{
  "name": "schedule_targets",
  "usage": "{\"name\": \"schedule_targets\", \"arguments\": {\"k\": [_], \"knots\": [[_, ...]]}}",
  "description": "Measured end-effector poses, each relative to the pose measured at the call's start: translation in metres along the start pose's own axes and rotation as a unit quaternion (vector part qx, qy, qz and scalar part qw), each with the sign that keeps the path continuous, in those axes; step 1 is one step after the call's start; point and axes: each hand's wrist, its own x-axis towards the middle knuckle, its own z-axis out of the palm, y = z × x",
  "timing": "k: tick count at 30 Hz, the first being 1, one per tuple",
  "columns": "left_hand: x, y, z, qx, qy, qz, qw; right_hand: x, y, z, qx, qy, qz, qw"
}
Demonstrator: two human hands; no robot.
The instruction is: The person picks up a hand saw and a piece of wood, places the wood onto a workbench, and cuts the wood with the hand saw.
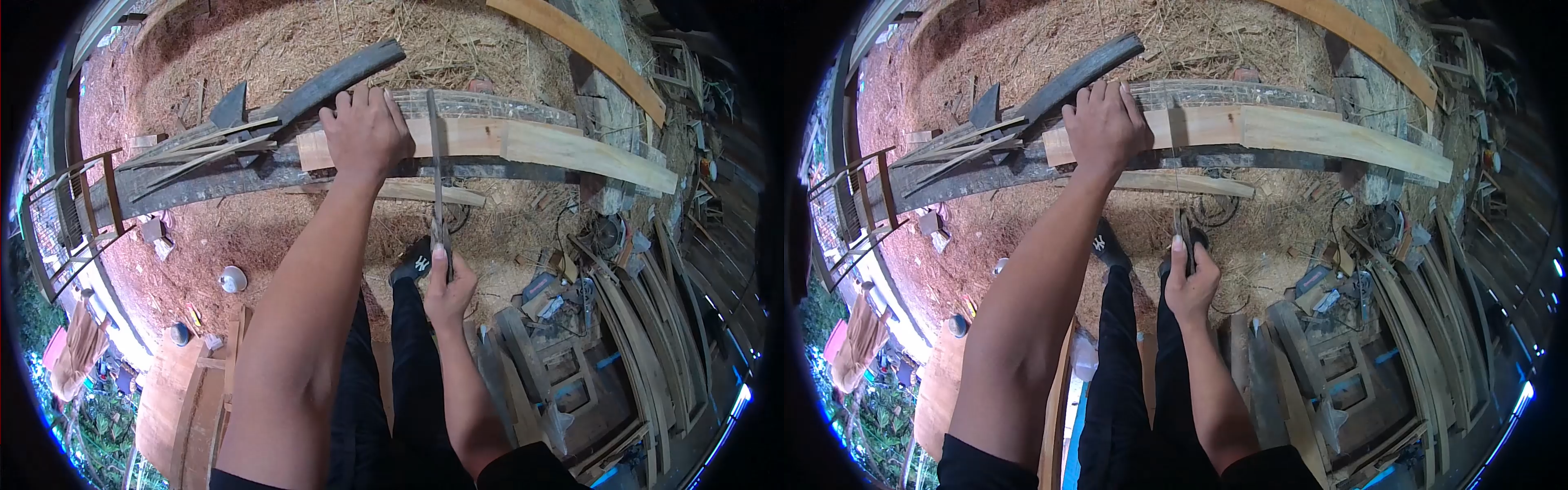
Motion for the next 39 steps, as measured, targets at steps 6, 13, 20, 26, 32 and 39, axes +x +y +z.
{"name": "schedule_targets", "arguments": {"k": [6, 13, 20, 26, 32, 39], "knots": [[0.000, -0.001, 0.000, 0.005, -0.017, -0.001, 1.000, -0.005, 0.005, -0.001, 0.012, -0.003, -0.008, 1.000], [0.000, 0.001, 0.000, 0.001, 0.002, 0.005, 1.000, 0.004, -0.003, 0.000, -0.002, -0.009, -0.031, 0.999], [-0.002, -0.001, 0.001, 0.005, 0.005, 0.007, 1.000, 0.013, -0.012, -0.002, -0.015, -0.029, 0.007, 0.999], [-0.001, -0.002, 0.002, 0.012, 0.017, 0.008, 1.000, -0.004, 0.004, -0.002, -0.008, -0.003, -0.010, 1.000], [0.000, 0.000, -0.002, -0.020, -0.025, -0.006, 0.999, 0.004, -0.010, 0.002, -0.024, 0.011, -0.077, 0.997], [-0.003, -0.001, -0.001, -0.025, -0.042, -0.015, 0.999, 0.014, -0.011, 0.003, -0.005, -0.017, -0.022, 1.000]]}}
